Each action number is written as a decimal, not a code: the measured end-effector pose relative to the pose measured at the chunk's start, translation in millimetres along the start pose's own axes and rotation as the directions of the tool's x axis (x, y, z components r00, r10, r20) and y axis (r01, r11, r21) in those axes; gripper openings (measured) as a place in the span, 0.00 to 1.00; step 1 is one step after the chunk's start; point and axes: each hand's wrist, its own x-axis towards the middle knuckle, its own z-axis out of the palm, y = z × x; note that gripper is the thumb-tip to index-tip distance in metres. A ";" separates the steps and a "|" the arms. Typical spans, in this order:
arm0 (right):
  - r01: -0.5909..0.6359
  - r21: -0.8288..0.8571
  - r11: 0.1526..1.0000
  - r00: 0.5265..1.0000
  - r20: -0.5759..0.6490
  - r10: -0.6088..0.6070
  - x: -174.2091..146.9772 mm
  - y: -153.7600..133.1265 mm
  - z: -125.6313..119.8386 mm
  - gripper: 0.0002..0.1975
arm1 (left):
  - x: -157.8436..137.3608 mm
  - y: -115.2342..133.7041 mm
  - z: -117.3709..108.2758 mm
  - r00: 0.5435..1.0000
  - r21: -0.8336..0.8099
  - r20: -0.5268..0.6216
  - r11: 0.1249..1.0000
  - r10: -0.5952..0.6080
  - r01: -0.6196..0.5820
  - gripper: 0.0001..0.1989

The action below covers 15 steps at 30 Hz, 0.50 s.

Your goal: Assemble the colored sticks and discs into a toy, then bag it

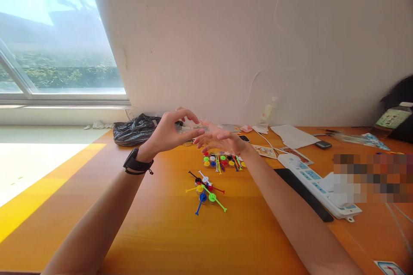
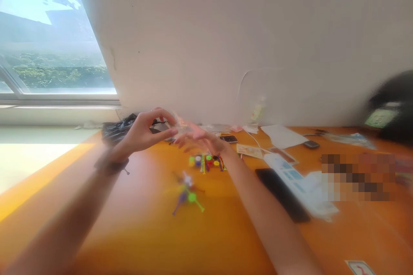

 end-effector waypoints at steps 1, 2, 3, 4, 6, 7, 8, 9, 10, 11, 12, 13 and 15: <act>-0.007 -0.011 1.000 1.000 -0.002 0.007 -0.1 -0.6 0.0 0.35 | -0.1 0.6 0.1 1.000 -0.019 0.024 1.000 -0.004 0.005 0.12; -0.011 -0.024 1.000 1.000 -0.004 0.011 0.0 -1.6 0.3 0.35 | -0.1 1.5 0.3 0.999 -0.039 0.046 0.999 -0.010 0.012 0.12; -0.010 -0.037 0.999 1.000 -0.002 0.010 0.1 -2.8 1.0 0.34 | -0.1 2.8 0.6 0.998 -0.060 0.065 0.998 -0.015 0.019 0.12; -0.006 -0.049 0.999 1.000 0.006 0.006 0.4 -4.1 1.8 0.34 | 0.0 4.7 0.7 0.996 -0.077 0.082 0.997 -0.019 0.026 0.12; 0.000 -0.069 0.998 1.000 0.021 0.001 0.8 -7.0 3.9 0.34 | 0.2 9.8 0.3 0.994 -0.101 0.110 0.994 -0.019 0.030 0.12; 0.005 -0.075 0.997 1.000 0.024 -0.003 0.9 -8.2 4.9 0.34 | 0.3 12.8 -0.2 0.992 -0.109 0.127 0.994 -0.015 0.028 0.11; 0.007 -0.080 0.997 1.000 0.025 -0.005 0.8 -9.4 5.7 0.34 | 0.4 15.7 -0.8 0.989 -0.113 0.145 0.993 -0.010 0.027 0.11; 0.006 -0.086 0.996 1.000 0.026 -0.003 0.6 -10.4 6.2 0.34 | 0.4 18.3 -1.5 0.987 -0.116 0.161 0.993 -0.004 0.022 0.12; 0.006 -0.090 0.996 1.000 0.027 -0.003 0.4 -11.4 6.6 0.35 | 0.4 20.4 -2.2 0.985 -0.118 0.172 0.993 0.001 0.019 0.13; 0.009 -0.093 0.996 1.000 0.029 -0.006 0.1 -12.5 6.8 0.35 | 0.2 21.8 -2.7 0.983 -0.120 0.182 0.993 0.003 0.020 0.15; 0.013 -0.098 0.995 1.000 0.029 -0.010 -0.2 -13.7 7.0 0.36 | 0.0 22.4 -2.9 0.981 -0.121 0.194 0.992 -0.001 0.025 0.16; 0.017 -0.109 0.994 1.000 0.027 -0.014 -0.5 -15.0 7.1 0.37 | -0.2 22.2 -3.0 0.978 -0.122 0.208 0.992 -0.009 0.035 0.16; 0.034 -0.141 0.989 0.999 0.021 -0.031 -1.0 -17.9 7.5 0.39 | -0.7 20.4 -2.4 0.971 -0.127 0.238 0.991 -0.021 0.052 0.16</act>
